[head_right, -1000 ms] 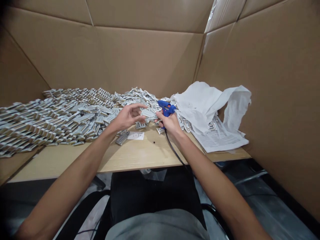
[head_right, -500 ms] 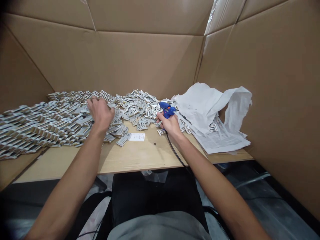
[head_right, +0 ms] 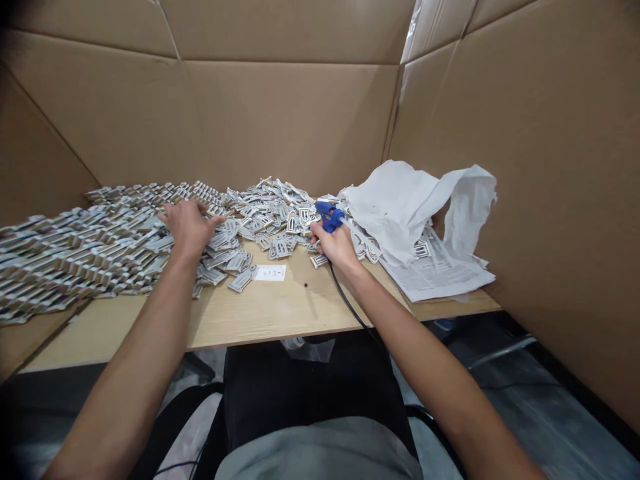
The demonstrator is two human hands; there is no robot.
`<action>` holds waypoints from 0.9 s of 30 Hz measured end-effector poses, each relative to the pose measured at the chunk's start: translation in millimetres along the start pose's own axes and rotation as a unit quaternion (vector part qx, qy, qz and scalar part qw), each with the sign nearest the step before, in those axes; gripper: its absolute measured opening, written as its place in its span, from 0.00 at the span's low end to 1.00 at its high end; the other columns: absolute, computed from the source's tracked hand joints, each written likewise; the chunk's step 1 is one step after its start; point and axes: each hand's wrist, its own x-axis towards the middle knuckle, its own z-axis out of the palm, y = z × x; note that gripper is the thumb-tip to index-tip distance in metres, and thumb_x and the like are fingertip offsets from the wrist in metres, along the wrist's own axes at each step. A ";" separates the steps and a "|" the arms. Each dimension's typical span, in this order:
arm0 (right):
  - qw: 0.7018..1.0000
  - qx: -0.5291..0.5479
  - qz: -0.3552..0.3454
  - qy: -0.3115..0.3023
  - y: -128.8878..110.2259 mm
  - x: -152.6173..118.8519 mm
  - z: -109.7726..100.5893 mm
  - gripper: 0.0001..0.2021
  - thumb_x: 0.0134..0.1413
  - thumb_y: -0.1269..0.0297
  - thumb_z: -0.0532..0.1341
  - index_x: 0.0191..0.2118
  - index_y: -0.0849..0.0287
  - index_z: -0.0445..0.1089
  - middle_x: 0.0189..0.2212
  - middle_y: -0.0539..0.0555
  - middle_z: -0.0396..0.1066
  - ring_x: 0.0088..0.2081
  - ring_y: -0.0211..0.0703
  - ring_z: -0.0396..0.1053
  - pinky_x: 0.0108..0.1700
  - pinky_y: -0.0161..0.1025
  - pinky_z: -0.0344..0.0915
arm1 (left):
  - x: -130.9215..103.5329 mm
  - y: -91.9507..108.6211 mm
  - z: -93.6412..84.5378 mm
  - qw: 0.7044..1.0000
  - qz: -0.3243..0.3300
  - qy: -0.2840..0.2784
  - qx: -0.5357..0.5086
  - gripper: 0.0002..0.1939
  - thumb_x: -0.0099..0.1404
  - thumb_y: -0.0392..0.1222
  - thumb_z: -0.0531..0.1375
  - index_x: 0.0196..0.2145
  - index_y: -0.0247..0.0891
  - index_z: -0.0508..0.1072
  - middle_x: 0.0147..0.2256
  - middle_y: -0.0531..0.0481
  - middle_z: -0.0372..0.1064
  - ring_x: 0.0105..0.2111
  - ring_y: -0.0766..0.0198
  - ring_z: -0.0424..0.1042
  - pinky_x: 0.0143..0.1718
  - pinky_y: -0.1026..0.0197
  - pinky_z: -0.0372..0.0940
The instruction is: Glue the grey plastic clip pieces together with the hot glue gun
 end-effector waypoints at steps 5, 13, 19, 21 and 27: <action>1.000 -0.009 0.002 0.004 4.1 3.0 -1.5 0.14 0.53 0.52 0.67 0.33 0.54 0.65 0.25 0.50 0.71 0.25 0.38 0.67 0.21 0.34 0.57 | -3.1 1.6 -2.2 1.000 -0.003 -0.005 0.017 0.17 0.56 0.47 0.74 0.31 0.37 0.72 0.44 0.32 0.75 0.59 0.32 0.62 0.61 0.31 0.52; 0.980 -0.190 -0.061 0.011 1.8 -1.7 -5.6 0.13 0.57 0.50 0.63 0.32 0.54 0.66 0.25 0.50 0.71 0.27 0.42 0.67 0.32 0.41 0.64 | -20.6 34.0 11.1 0.986 0.115 -0.038 -0.118 0.13 0.63 0.49 0.68 0.39 0.38 0.76 0.44 0.38 0.75 0.49 0.45 0.70 0.56 0.44 0.62; 0.962 -0.249 -0.092 -0.062 4.6 -6.7 -7.4 0.11 0.53 0.58 0.65 0.39 0.53 0.65 0.33 0.51 0.75 0.33 0.44 0.70 0.36 0.42 0.65 | -48.6 56.0 43.9 0.927 0.236 -0.259 -0.134 0.23 0.53 0.61 0.72 0.24 0.43 0.69 0.24 0.48 0.65 0.34 0.50 0.71 0.38 0.53 0.65; 0.961 -0.237 -0.091 -0.109 4.5 -7.9 -7.5 0.11 0.52 0.61 0.64 0.39 0.53 0.64 0.33 0.50 0.75 0.33 0.45 0.71 0.36 0.42 0.66 | -53.0 55.2 50.3 0.921 0.254 -0.270 -0.118 0.24 0.50 0.60 0.73 0.22 0.44 0.66 0.22 0.51 0.61 0.34 0.49 0.71 0.36 0.54 0.64; 0.938 -0.181 -0.051 -0.291 -7.4 -15.5 -8.8 0.14 0.44 0.71 0.67 0.38 0.55 0.66 0.35 0.53 0.78 0.36 0.47 0.76 0.39 0.43 0.71 | -54.4 54.3 52.3 0.919 0.250 -0.289 -0.093 0.17 0.51 0.51 0.73 0.30 0.41 0.73 0.31 0.46 0.71 0.37 0.49 0.73 0.39 0.54 0.66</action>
